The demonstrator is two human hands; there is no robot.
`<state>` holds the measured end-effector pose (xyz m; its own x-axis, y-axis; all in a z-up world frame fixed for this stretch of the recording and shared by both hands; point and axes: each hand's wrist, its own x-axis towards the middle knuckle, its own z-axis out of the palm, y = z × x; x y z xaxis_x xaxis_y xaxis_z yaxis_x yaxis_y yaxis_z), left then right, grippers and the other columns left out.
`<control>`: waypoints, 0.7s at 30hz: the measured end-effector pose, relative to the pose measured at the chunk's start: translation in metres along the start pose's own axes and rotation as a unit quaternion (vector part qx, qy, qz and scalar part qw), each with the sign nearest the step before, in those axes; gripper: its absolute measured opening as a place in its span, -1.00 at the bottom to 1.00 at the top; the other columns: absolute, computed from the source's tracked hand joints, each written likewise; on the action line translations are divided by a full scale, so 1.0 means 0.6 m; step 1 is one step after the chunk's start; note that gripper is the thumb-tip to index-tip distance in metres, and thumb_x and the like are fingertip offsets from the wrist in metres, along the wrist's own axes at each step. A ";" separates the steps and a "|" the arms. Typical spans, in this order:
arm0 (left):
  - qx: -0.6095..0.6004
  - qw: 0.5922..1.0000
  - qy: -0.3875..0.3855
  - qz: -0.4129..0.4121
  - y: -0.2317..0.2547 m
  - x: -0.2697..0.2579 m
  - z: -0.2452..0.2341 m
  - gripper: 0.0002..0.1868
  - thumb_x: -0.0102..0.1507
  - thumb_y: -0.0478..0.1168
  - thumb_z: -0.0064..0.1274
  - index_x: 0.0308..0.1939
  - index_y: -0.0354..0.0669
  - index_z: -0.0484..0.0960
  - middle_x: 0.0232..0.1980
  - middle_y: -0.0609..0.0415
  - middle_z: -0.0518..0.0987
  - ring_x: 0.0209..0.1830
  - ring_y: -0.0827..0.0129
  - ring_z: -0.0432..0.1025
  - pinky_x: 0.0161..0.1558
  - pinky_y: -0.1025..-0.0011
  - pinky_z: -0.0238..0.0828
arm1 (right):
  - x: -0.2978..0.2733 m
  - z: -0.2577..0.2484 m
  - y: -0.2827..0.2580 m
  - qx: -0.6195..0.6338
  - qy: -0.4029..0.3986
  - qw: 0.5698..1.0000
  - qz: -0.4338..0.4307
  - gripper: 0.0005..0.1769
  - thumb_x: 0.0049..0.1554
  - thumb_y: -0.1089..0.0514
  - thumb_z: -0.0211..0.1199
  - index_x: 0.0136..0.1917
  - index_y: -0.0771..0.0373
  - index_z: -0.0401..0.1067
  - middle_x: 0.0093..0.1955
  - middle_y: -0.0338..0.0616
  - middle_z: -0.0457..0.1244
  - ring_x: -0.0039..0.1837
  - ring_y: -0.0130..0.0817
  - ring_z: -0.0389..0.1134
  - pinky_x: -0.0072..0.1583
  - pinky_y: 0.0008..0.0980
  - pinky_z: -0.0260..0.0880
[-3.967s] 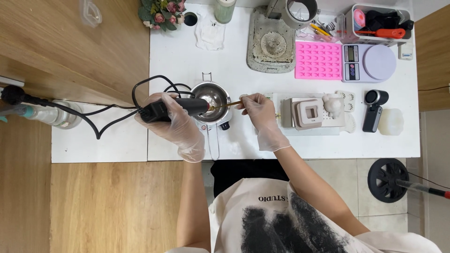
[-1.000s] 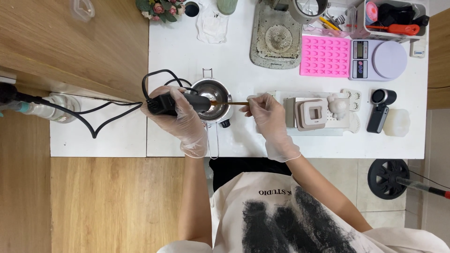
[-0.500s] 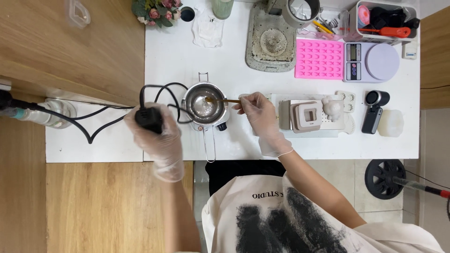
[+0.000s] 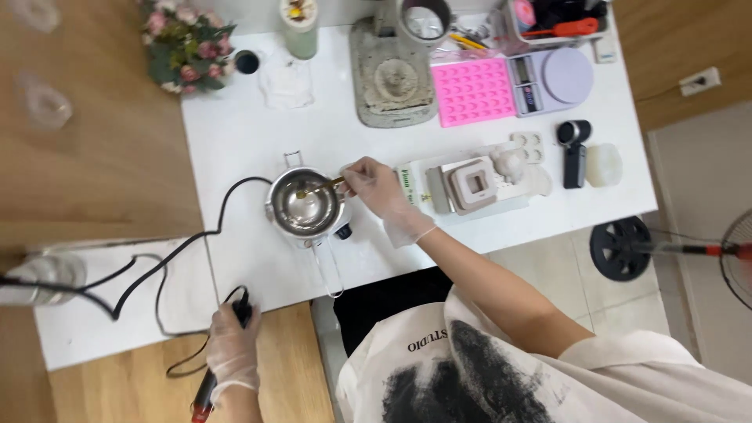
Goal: The recorder prepares candle molds and heats wax for candle making.
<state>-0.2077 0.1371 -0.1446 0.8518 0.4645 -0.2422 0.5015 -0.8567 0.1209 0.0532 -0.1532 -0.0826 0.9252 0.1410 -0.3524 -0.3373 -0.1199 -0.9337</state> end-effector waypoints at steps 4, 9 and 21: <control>-0.010 0.995 0.058 0.082 -0.056 0.021 0.084 -0.41 0.18 0.21 0.22 0.06 -0.10 0.45 -0.09 -0.11 0.58 -0.18 -0.06 0.55 -0.30 0.01 0.53 | 0.009 0.003 -0.005 0.003 0.022 1.000 0.021 -0.77 0.24 0.16 0.22 0.04 0.41 0.45 -0.16 -0.10 0.42 -0.13 -0.48 0.44 -0.02 -0.47 0.49; 0.042 0.997 0.006 0.059 -0.098 0.053 0.154 -0.31 0.18 0.24 0.26 0.21 -0.10 0.49 -0.08 -0.19 0.57 -0.21 -0.03 0.58 -0.23 0.03 0.58 | 0.007 0.014 -0.015 0.007 0.015 0.998 0.067 -0.68 0.23 0.11 0.23 0.12 0.43 0.44 -0.15 -0.08 0.42 -0.12 -0.49 0.43 0.01 -0.46 0.48; 0.164 0.986 0.013 0.033 -0.102 0.027 0.132 -0.19 0.12 0.42 0.22 0.23 -0.02 0.56 0.03 -0.09 0.54 0.12 0.06 0.46 0.12 0.03 0.46 | -0.163 -0.128 -0.152 -0.157 -0.078 0.967 -0.182 -0.51 0.25 0.17 0.24 0.44 0.18 0.33 -0.10 -0.21 0.36 -0.05 -0.48 0.38 0.07 -0.41 0.46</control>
<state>-0.2364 0.1792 -0.2319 0.8865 0.4072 -0.2198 0.3722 -0.9097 -0.1841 0.0068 -0.2317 0.0416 0.9270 0.3737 -0.0312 0.0989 -0.3238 -0.9410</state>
